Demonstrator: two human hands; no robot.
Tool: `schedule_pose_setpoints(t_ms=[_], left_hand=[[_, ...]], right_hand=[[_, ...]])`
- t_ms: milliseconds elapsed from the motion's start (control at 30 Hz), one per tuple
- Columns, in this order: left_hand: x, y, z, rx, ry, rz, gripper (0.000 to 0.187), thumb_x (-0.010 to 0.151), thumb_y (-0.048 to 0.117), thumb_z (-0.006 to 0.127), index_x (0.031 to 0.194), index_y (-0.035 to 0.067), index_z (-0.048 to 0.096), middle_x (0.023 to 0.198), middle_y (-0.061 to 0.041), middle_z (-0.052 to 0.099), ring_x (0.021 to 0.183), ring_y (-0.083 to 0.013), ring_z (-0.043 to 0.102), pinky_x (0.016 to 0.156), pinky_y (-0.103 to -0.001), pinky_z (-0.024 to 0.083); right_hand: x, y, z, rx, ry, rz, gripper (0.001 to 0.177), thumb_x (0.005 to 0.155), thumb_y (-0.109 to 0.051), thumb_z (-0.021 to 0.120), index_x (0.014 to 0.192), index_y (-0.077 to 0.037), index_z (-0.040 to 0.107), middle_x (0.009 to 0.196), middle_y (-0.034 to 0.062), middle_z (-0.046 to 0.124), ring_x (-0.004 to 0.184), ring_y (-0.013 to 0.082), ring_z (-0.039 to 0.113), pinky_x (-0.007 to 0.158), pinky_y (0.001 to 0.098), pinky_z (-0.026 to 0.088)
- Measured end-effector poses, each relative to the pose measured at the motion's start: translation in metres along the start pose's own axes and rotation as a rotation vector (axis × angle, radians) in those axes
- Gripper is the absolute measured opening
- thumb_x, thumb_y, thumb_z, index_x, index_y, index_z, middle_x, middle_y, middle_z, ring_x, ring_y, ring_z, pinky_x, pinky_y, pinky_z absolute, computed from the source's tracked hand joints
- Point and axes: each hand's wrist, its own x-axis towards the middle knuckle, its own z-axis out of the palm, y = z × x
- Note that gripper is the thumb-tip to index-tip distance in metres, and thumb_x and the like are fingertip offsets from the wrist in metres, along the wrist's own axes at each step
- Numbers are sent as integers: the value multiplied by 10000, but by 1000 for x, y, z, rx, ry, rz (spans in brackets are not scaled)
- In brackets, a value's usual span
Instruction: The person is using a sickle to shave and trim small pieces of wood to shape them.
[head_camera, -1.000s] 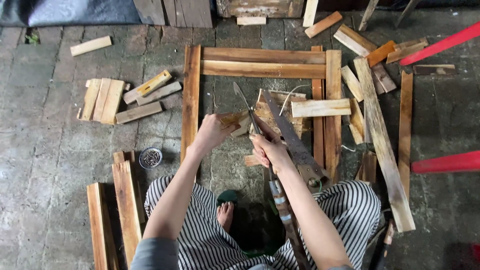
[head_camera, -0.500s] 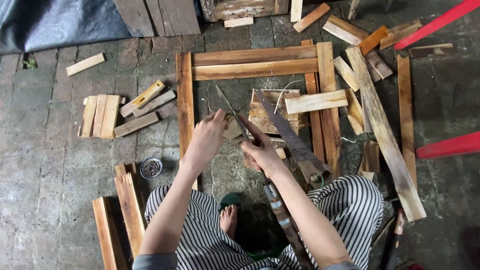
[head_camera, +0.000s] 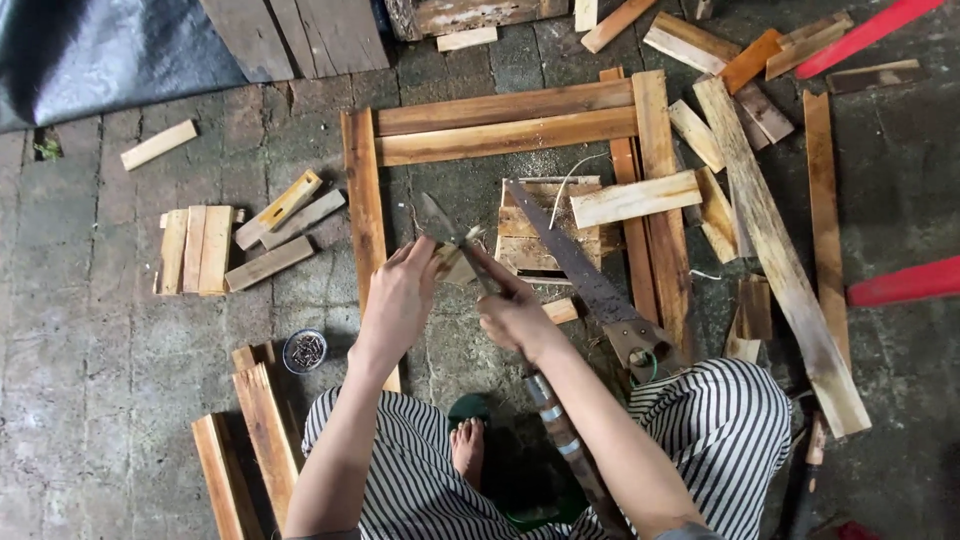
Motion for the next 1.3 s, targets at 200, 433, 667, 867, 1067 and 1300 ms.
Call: schedule_pose_setpoints(t_ms=[200, 433, 667, 867, 1067, 1300], left_hand=[[-2, -8, 8, 41, 2, 22, 213, 1027, 82, 459, 1165, 62, 620, 956, -207, 715, 802, -445, 730, 656, -533, 608], [-7, -2, 9, 76, -34, -7, 198, 1040, 59, 439, 1138, 40, 610, 942, -217, 704, 806, -429, 744, 658, -524, 628], [4, -10, 11, 110, -56, 10, 175, 991, -3, 460, 1111, 19, 585, 951, -231, 675, 843, -435, 731, 762, -518, 617], [0, -16, 12, 161, -46, 14, 150, 1010, 11, 470, 1112, 24, 579, 929, -205, 671, 813, -395, 739, 780, -480, 614], [16, -16, 6, 196, -65, 57, 173, 973, -5, 508, 1126, 41, 574, 919, -182, 666, 819, -399, 735, 735, -500, 613], [23, -7, -2, 258, -74, 60, 25, 991, 50, 522, 1009, 34, 518, 853, -180, 630, 821, -416, 719, 680, -495, 609]], right_hand=[[0, -48, 2, 559, -384, 193, 412, 1043, -107, 474, 632, -130, 487, 369, -79, 317, 260, 27, 325, 264, 151, 251], [-21, -35, 25, -185, 71, -89, 793, 860, 45, 558, 1587, 17, 242, 548, -3, 527, 349, 70, 428, 299, 196, 319], [-7, -31, 19, -221, 97, -52, 829, 849, 36, 504, 1612, -55, 192, 493, -29, 477, 342, 79, 433, 336, 193, 310], [22, 36, -22, -359, 212, 91, 797, 869, -33, 552, 1598, -63, 232, 581, 2, 523, 406, 81, 464, 359, 217, 343], [33, 8, -8, -363, 256, 86, 749, 873, -53, 567, 1573, -79, 300, 571, 20, 533, 425, 94, 503, 373, 201, 333], [1, -55, 9, -100, 47, -61, 779, 873, 52, 514, 1596, -27, 236, 495, -50, 473, 331, 46, 407, 294, 169, 299]])
